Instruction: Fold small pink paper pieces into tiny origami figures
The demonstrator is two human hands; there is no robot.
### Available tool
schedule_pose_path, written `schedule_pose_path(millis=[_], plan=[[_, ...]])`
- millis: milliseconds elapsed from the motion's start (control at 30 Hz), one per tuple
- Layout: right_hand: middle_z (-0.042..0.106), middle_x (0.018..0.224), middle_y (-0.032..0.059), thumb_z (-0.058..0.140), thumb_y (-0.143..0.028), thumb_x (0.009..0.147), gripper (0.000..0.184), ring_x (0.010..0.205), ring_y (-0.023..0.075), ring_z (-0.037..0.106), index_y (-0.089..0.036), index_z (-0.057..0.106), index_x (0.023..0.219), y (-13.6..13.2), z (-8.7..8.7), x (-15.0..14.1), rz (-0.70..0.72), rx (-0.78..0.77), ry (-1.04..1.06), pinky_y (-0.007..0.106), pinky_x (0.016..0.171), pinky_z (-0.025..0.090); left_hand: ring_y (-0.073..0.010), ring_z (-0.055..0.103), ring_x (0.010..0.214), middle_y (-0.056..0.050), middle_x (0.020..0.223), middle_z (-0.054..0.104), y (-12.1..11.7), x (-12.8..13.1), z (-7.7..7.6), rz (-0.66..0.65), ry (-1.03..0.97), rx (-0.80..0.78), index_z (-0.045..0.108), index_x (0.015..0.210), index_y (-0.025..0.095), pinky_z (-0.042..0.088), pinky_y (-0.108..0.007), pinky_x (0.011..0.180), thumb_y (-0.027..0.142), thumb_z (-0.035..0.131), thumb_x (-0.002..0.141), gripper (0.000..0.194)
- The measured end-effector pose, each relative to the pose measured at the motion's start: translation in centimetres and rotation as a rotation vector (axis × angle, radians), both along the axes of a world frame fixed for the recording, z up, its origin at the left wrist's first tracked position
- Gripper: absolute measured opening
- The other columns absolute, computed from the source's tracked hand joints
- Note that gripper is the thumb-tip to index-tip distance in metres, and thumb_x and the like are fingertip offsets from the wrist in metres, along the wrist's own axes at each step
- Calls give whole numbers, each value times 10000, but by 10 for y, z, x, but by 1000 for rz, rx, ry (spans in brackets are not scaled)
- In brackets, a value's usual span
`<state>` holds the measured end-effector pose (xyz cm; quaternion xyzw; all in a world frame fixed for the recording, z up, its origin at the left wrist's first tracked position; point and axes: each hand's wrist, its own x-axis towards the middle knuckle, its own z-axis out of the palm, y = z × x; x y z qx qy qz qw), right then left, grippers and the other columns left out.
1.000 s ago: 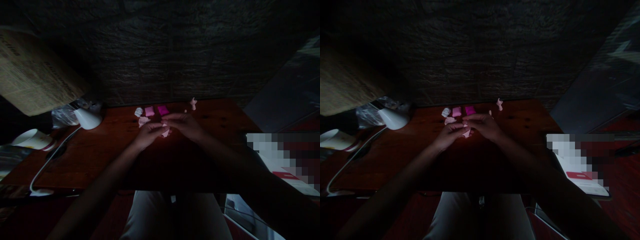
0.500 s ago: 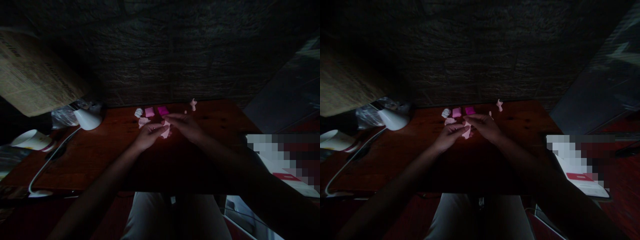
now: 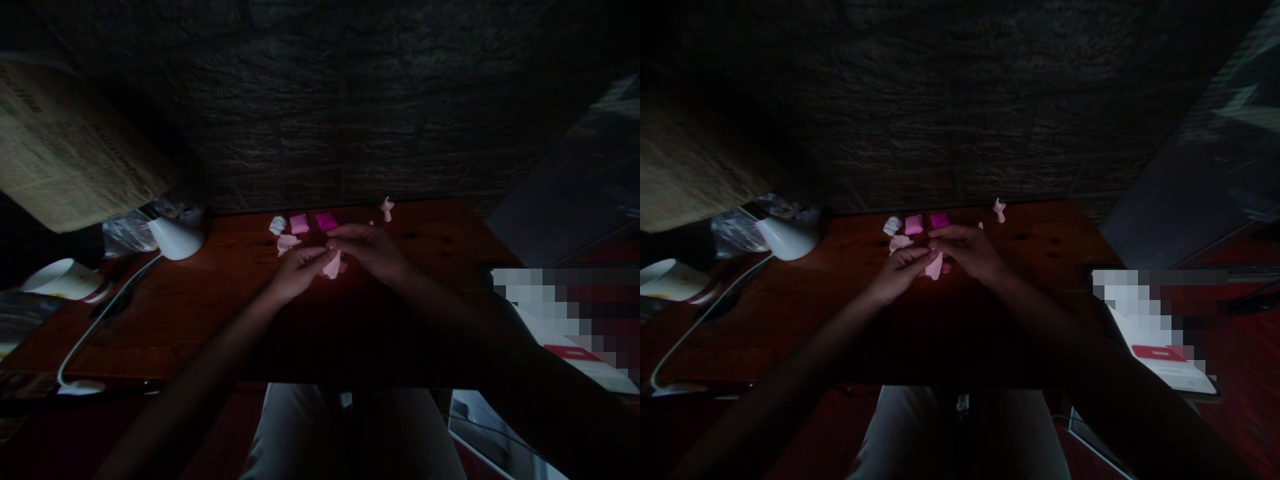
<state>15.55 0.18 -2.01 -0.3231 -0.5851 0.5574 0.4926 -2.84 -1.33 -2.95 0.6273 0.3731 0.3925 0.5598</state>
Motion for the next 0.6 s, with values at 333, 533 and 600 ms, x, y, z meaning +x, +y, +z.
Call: schedule_pose_path(millis=[333, 533, 600], plan=[[752, 777, 28, 806, -539, 765, 350, 777, 176, 694, -193, 778, 811, -1, 3, -2, 29, -86, -52, 333, 817, 552, -191, 732, 773, -87, 902, 807, 3, -1, 1, 96, -34, 55, 794, 956, 158, 570, -319, 765, 565, 719, 863, 424], [732, 721, 18, 740, -569, 819, 377, 744, 176, 686, -198, 766, 761, -2, 3, -1, -27, 10, -189, 329, 806, 525, -166, 685, 715, -73, 825, 785, 2, -2, 2, 93, 14, 97, 799, 883, 159, 536, -294, 726, 549, 695, 888, 404], [735, 716, 23, 705, -591, 841, 400, 760, 191, 700, -205, 766, 753, -2, 3, -1, -27, 39, -228, 338, 809, 533, -150, 656, 692, -61, 803, 773, 1, -1, 4, 115, 53, 116, 796, 847, 158, 514, -276, 700, 544, 688, 894, 404]])
